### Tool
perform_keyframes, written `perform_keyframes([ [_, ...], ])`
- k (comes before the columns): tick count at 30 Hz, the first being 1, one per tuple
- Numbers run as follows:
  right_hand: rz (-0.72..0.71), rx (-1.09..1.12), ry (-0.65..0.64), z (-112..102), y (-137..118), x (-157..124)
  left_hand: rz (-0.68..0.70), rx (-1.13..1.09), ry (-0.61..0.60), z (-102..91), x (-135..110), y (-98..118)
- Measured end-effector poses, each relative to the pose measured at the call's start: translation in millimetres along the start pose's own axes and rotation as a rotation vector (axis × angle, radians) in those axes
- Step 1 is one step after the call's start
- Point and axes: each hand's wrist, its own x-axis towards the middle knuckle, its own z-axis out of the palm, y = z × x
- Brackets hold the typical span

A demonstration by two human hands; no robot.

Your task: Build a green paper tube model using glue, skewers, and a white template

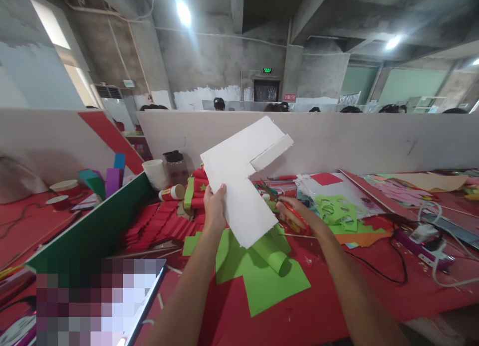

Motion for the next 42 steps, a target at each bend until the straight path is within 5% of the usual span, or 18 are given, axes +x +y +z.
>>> perform_keyframes([
  [6,0.147,-0.267,-0.087,-40.3,4.2,-18.4,-0.094,-0.048,0.036,1.0,-2.2,12.2],
  [15,0.442,-0.72,-0.151,-41.8,10.4,-20.2,-0.157,-0.015,-0.09,-3.8,-0.9,22.4],
  [26,0.72,-0.512,-0.326,-43.2,18.2,-29.7,-0.191,0.036,-0.108,-2.6,-2.0,18.3],
  [31,0.705,-0.378,-0.239,-46.3,25.3,-31.6,-0.221,0.084,-0.162,-3.1,-2.1,15.0],
  [35,0.403,-0.255,-0.053,-45.8,15.3,-21.8,-0.229,0.145,-0.183,-3.4,-2.9,11.0],
  [38,0.217,0.195,0.186,-28.6,4.0,-8.2,-0.232,0.166,-0.251,-1.8,-7.5,9.8],
  [42,0.175,0.731,0.468,8.2,0.3,10.5,-0.284,0.201,-0.411,1.9,-16.5,9.1],
])
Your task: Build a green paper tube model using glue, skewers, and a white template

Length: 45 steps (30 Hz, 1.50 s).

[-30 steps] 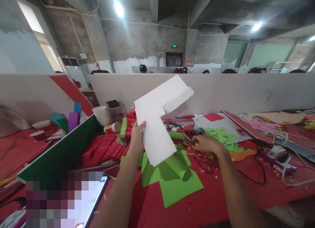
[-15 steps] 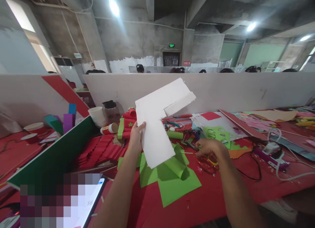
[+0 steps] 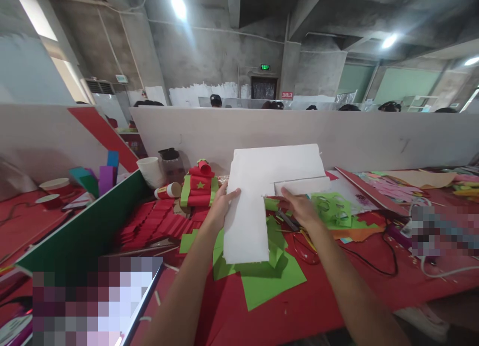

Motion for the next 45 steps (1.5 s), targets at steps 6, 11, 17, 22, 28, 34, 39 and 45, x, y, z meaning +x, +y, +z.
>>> perform_keyframes([
  [6,-0.104,0.281,0.17,17.9,26.5,8.4,0.02,0.033,-0.023,4.2,0.2,-8.1],
  [11,-0.155,0.373,0.182,22.3,33.4,10.9,0.062,-0.006,0.019,9.2,0.4,-9.2],
  [17,-0.142,0.387,0.169,24.5,31.3,9.2,0.052,-0.002,-0.006,8.2,-1.2,-6.8],
  [22,-0.178,0.372,0.181,25.1,26.7,6.1,-0.058,-0.029,0.0,2.6,2.8,-10.3],
  [28,-0.193,0.391,0.264,35.6,25.5,0.6,-0.061,-0.033,0.018,2.7,5.2,-13.2],
  [34,-0.281,0.329,0.4,41.3,30.9,-0.7,-0.049,0.0,0.059,8.8,1.0,-9.1],
  [39,-0.408,0.234,0.439,37.5,34.0,4.9,-0.099,-0.038,0.056,6.6,3.6,-11.5],
  [45,-0.339,0.322,0.39,40.1,29.9,1.5,-0.1,-0.078,0.052,5.7,4.4,-11.6],
])
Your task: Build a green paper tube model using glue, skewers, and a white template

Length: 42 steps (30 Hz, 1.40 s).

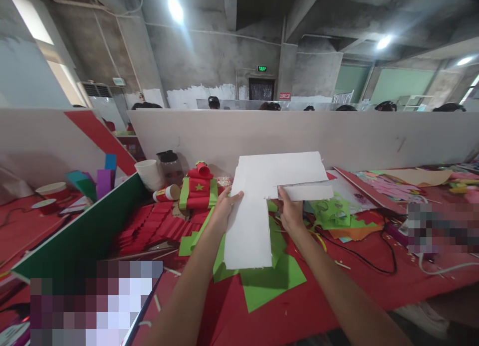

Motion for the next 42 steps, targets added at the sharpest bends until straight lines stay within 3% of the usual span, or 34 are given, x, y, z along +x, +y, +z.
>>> perform_keyframes([
  [5,0.096,0.021,-0.004,4.2,0.0,-8.2,0.0,0.024,0.038,0.6,-1.4,0.5],
  [11,-0.065,-0.119,0.058,-3.0,6.9,-0.4,0.042,0.103,0.035,5.3,-4.7,3.5],
  [13,-0.069,-0.196,-0.001,-6.5,5.1,2.8,0.062,0.105,0.132,-0.3,-2.2,8.1],
  [16,-0.019,-0.216,-0.079,-7.7,-0.3,4.7,0.14,0.055,0.39,-12.9,3.5,16.1],
  [17,0.002,-0.198,-0.092,-7.3,-2.4,4.8,0.177,0.029,0.402,-15.9,4.7,17.9],
  [23,0.217,-0.063,-0.33,-8.6,-13.7,6.5,0.175,0.049,0.302,-9.2,1.3,17.2],
  [26,0.253,-0.056,-0.41,-10.7,-15.3,7.7,0.148,0.015,0.294,-6.4,0.7,16.3],
  [31,0.224,-0.154,-0.363,-8.9,-9.9,5.0,0.11,-0.074,0.321,-11.0,4.7,14.9],
  [36,0.222,-0.204,-0.416,-7.7,-3.9,3.2,0.25,-0.149,0.236,-12.5,9.2,9.3],
  [42,-0.027,-0.513,-0.481,-12.1,-5.3,3.6,0.433,-0.14,0.303,-13.4,14.7,5.9],
])
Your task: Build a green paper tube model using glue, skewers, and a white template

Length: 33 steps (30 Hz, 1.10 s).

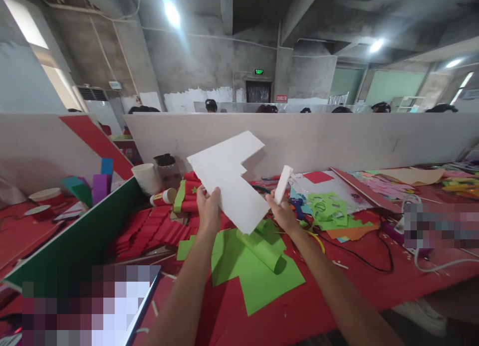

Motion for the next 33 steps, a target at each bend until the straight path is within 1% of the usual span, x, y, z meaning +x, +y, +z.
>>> perform_keyframes([
  [1,-0.008,-0.037,-0.031,-0.5,-0.8,-1.0,0.024,-0.005,0.01,0.0,0.3,0.4],
  [3,0.021,-0.05,-0.113,-0.6,-2.7,-2.9,0.059,-0.016,0.007,0.3,0.2,1.7],
  [4,0.043,-0.037,-0.14,-0.2,-3.5,-3.4,0.066,-0.015,-0.001,0.6,-0.2,2.4],
  [5,0.061,-0.013,-0.14,0.3,-4.0,-3.6,0.06,-0.007,-0.016,0.9,-0.7,3.0],
  [7,0.064,0.063,-0.049,1.6,-3.7,-2.4,0.022,0.023,-0.064,1.7,-2.2,3.6],
  [10,0.023,0.204,0.173,1.9,-0.2,1.9,-0.061,0.068,-0.168,3.0,-5.2,3.1],
  [12,0.01,0.261,0.266,-0.3,3.2,5.7,-0.105,0.076,-0.241,3.4,-6.8,2.2],
  [15,0.011,0.302,0.3,-8.1,8.7,12.2,-0.127,0.096,-0.296,2.5,-7.1,0.4],
  [19,0.001,0.318,0.338,-21.0,15.4,20.6,-0.112,0.129,-0.28,-0.5,-3.8,-1.7],
  [22,-0.015,0.315,0.37,-24.1,18.4,23.0,-0.129,0.173,-0.306,-0.8,-3.6,-1.3],
  [25,-0.036,0.317,0.365,-17.0,18.2,19.7,-0.193,0.268,-0.413,2.5,-9.1,0.8],
  [29,-0.048,0.316,0.309,1.8,14.6,9.6,-0.276,0.394,-0.594,10.2,-22.1,1.5],
  [31,-0.033,0.293,0.245,9.2,12.6,4.3,-0.285,0.391,-0.624,13.1,-26.7,-0.5],
  [33,0.0,0.236,0.133,12.3,10.1,0.1,-0.262,0.356,-0.591,14.2,-27.4,-3.1],
])
